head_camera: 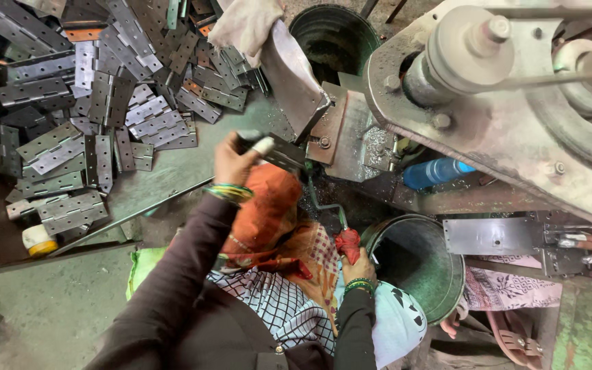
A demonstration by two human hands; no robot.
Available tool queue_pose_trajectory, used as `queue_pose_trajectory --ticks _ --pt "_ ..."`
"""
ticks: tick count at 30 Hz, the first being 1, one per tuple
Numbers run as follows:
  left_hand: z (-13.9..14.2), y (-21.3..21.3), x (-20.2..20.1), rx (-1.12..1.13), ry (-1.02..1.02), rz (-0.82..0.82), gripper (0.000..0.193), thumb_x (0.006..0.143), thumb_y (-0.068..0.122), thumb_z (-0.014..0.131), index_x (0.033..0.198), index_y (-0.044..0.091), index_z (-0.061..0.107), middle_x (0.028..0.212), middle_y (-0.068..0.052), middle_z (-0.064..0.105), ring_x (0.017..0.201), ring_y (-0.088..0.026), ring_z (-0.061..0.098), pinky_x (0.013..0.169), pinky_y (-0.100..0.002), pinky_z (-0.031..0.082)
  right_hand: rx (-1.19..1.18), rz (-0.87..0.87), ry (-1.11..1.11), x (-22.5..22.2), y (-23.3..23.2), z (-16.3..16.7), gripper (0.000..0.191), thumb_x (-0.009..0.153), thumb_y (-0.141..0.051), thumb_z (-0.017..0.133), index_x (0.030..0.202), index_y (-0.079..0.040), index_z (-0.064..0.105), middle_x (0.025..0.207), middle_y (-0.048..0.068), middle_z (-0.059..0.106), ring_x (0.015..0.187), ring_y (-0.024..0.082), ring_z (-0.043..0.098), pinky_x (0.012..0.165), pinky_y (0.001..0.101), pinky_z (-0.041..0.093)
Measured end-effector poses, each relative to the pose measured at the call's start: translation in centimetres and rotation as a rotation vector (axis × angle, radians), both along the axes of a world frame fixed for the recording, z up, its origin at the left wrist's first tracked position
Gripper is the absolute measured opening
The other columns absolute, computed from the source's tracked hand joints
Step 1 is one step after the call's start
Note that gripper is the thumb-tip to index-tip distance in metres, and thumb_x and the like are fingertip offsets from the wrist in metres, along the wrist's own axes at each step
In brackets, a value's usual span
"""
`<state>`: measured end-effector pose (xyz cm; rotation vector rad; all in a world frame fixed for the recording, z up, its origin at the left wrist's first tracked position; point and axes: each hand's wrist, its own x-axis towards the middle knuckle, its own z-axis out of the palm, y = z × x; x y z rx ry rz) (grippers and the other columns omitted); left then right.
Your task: The person places metal hinge blanks under a press and pulls a lever to punch holes, repeating the cycle for multiple pieces. Finished blanks are set aside on a metal tray while the person continues processing the pile.
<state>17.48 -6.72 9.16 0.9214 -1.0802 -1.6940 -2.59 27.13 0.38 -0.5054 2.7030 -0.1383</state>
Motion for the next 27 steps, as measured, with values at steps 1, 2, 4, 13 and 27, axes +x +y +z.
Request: queue_pose_trajectory --ticks 1,2,4,13,27 --pt "-1.2 1.2 -1.9 0.117 0.057 -0.005 0.029 0.083 0.013 0.086 0.107 0.007 0.070 0.097 0.000 0.074 0.078 -0.010 0.067 0.061 -0.025 0.055 -0.001 -0.003 0.001 0.1 -0.1 0.1 0.055 0.081 -0.043 0.075 0.128 -0.023 0.059 0.112 0.022 0.073 0.105 0.046 0.068 0.089 0.0569 0.054" --pt "-2.4 2.5 -3.9 0.236 0.115 -0.012 0.029 0.082 0.013 0.084 0.107 0.008 0.070 0.098 0.000 0.074 0.080 -0.009 0.068 0.060 -0.024 0.055 -0.001 -0.007 0.003 0.3 -0.1 0.3 0.053 0.081 -0.043 0.075 0.127 -0.022 0.059 0.111 0.021 0.073 0.105 0.046 0.069 0.089 0.0571 0.054" --pt "-4.2 5.0 -8.3 0.418 0.268 0.030 0.026 0.084 0.010 0.082 0.108 0.008 0.071 0.098 -0.003 0.073 0.080 -0.013 0.067 0.061 -0.028 0.057 -0.019 0.007 0.017 0.4 0.0 0.4 0.053 0.081 -0.044 0.075 0.126 -0.022 0.059 0.111 0.021 0.073 0.104 0.047 0.068 0.088 0.0578 0.054" --pt "-4.9 11.1 -15.6 0.654 0.242 0.155 0.031 0.089 0.003 0.066 0.118 0.007 0.058 0.106 -0.011 0.070 0.088 -0.023 0.071 0.071 -0.036 0.063 -0.030 0.034 0.038 0.1 0.0 0.5 0.058 0.079 -0.047 0.076 0.129 -0.023 0.057 0.111 0.022 0.072 0.103 0.047 0.068 0.087 0.0572 0.054" --pt "-5.9 12.3 -14.5 0.787 0.307 -0.199 0.023 0.092 0.005 0.063 0.115 0.001 0.062 0.108 -0.011 0.072 0.087 -0.024 0.073 0.075 -0.036 0.066 -0.012 0.019 0.043 0.5 -0.4 1.0 0.057 0.079 -0.044 0.076 0.129 -0.023 0.058 0.114 0.023 0.071 0.105 0.047 0.067 0.089 0.0574 0.053"
